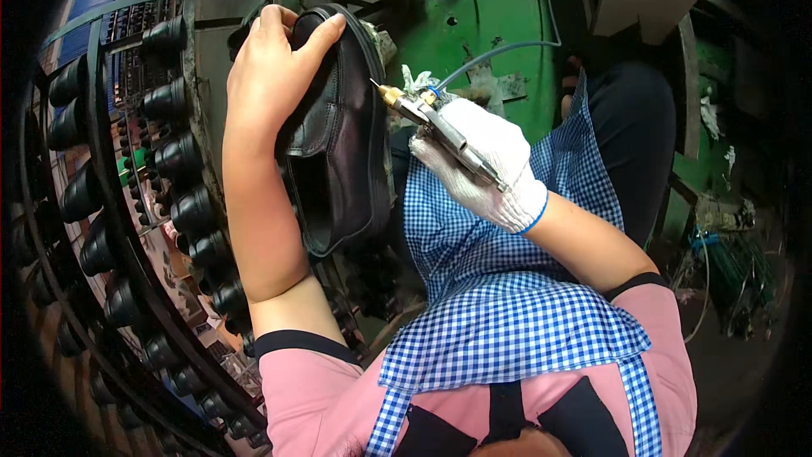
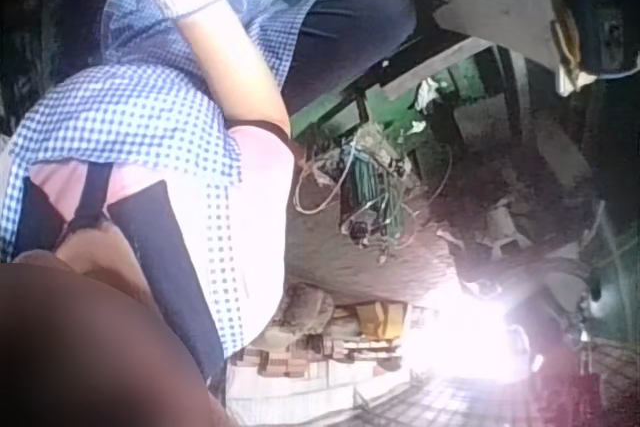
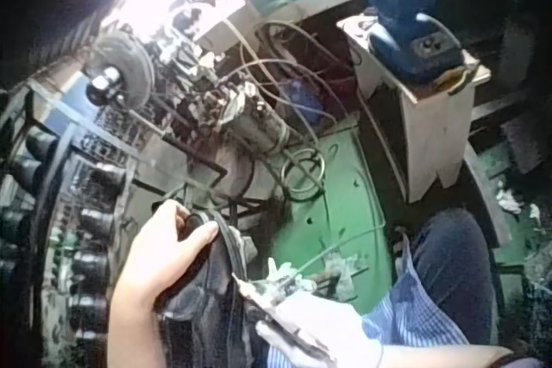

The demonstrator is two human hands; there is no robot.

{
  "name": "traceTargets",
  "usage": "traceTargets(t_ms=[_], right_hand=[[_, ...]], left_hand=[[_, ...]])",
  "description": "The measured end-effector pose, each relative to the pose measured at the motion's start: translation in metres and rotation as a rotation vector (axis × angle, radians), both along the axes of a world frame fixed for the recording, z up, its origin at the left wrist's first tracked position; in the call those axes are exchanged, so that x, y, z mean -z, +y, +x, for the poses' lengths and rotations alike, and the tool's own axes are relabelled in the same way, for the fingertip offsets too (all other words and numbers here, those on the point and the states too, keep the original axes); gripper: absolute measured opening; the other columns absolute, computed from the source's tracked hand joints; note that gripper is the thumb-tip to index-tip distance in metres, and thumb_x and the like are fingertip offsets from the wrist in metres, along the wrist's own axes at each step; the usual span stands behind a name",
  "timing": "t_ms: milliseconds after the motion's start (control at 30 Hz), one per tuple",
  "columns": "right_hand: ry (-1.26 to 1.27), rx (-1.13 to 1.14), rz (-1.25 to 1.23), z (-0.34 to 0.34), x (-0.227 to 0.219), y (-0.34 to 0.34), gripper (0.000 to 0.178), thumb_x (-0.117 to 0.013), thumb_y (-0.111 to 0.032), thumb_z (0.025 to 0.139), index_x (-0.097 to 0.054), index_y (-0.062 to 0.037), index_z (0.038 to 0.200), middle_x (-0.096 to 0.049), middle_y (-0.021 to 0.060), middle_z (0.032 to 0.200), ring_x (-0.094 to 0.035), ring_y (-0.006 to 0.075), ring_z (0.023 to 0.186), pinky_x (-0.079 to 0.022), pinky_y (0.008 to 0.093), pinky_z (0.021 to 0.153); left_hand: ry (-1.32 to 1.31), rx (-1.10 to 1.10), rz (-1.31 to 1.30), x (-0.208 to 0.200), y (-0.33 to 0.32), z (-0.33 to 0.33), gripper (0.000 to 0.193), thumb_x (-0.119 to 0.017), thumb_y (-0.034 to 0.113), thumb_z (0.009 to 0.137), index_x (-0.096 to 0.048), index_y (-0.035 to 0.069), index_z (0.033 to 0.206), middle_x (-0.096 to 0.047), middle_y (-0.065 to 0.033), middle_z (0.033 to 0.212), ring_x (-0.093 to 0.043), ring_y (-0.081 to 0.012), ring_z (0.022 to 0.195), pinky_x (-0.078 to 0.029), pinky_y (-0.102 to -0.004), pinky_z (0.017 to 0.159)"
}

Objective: Applying adhesive to the seams of leather shoes using a precision applicator.

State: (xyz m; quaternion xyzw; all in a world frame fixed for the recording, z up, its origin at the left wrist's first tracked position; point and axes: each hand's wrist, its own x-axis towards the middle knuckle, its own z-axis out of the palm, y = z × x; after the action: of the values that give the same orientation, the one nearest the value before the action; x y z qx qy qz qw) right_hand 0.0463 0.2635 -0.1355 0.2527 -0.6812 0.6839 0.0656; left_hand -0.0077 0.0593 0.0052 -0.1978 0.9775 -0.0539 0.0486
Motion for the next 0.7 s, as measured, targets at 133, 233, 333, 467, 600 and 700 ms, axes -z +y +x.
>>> traceTargets(t_ms=[133, 233, 333, 467, 600, 700], right_hand=[[-0.01, -0.016, 0.039, 0.007, -0.001, 0.002, 0.019, -0.083, -0.01, 0.08, -0.07, -0.005, 0.094, -0.064, 0.0116, 0.081, -0.066, 0.029, 0.068, -0.054, 0.034, 0.061], [-0.031, -0.035, 0.047, 0.012, 0.0, 0.003, 0.019, -0.083, -0.012, 0.08, -0.07, -0.0059, 0.093, -0.064, 0.011, 0.08, -0.066, 0.0288, 0.068, -0.054, 0.0337, 0.061], [0.012, -0.041, 0.154, 0.019, 0.003, 0.005, 0.019, -0.083, -0.013, 0.08, -0.07, -0.0074, 0.092, -0.063, 0.0104, 0.079, -0.066, 0.0284, 0.066, -0.054, 0.0337, 0.06], [0.041, -0.065, 0.105, 0.029, 0.003, 0.006, 0.019, -0.083, -0.014, 0.079, -0.07, -0.0074, 0.092, -0.063, 0.0094, 0.078, -0.066, 0.0278, 0.065, -0.054, 0.0339, 0.059], [0.022, -0.139, 0.112, 0.042, 0.006, 0.012, 0.02, -0.083, -0.014, 0.079, -0.071, -0.0084, 0.093, -0.064, 0.0084, 0.077, -0.066, 0.0264, 0.064, -0.054, 0.0329, 0.057], [0.04, -0.154, 0.142, 0.05, 0.005, 0.016, 0.019, -0.082, -0.016, 0.08, -0.071, -0.0095, 0.094, -0.064, 0.007, 0.077, -0.066, 0.0251, 0.063, -0.054, 0.0327, 0.056]], left_hand=[[0.025, -0.009, -0.012, 0.003, -0.002, 0.002, 0.075, -0.064, 0.066, 0.085, -0.06, -0.002, 0.115, -0.067, -0.0193, 0.119, -0.065, -0.0348, 0.111, -0.051, -0.0434, 0.093], [0.045, -0.013, -0.027, 0.006, -0.004, 0.004, 0.077, -0.064, 0.068, 0.084, -0.06, -0.002, 0.117, -0.067, -0.0192, 0.12, -0.065, -0.0348, 0.112, -0.05, -0.0434, 0.095], [0.077, 0.004, -0.013, 0.009, -0.009, 0.003, 0.077, -0.064, 0.066, 0.086, -0.061, -0.004, 0.118, -0.066, -0.0247, 0.118, -0.064, -0.0363, 0.11, -0.048, -0.0409, 0.097], [0.069, -0.023, -0.011, 0.009, -0.017, 0.003, 0.079, -0.064, 0.068, 0.086, -0.061, -0.004, 0.118, -0.067, -0.0252, 0.118, -0.065, -0.0367, 0.111, -0.048, -0.0408, 0.098], [0.04, -0.057, -0.016, 0.01, -0.021, 0.002, 0.081, -0.061, 0.071, 0.084, -0.06, -0.002, 0.121, -0.066, -0.0208, 0.124, -0.063, -0.036, 0.117, -0.048, -0.0443, 0.099], [0.044, -0.059, -0.001, 0.01, -0.021, 0.002, 0.083, -0.061, 0.071, 0.084, -0.06, -0.002, 0.122, -0.066, -0.0213, 0.125, -0.063, -0.0362, 0.117, -0.048, -0.0442, 0.1]])
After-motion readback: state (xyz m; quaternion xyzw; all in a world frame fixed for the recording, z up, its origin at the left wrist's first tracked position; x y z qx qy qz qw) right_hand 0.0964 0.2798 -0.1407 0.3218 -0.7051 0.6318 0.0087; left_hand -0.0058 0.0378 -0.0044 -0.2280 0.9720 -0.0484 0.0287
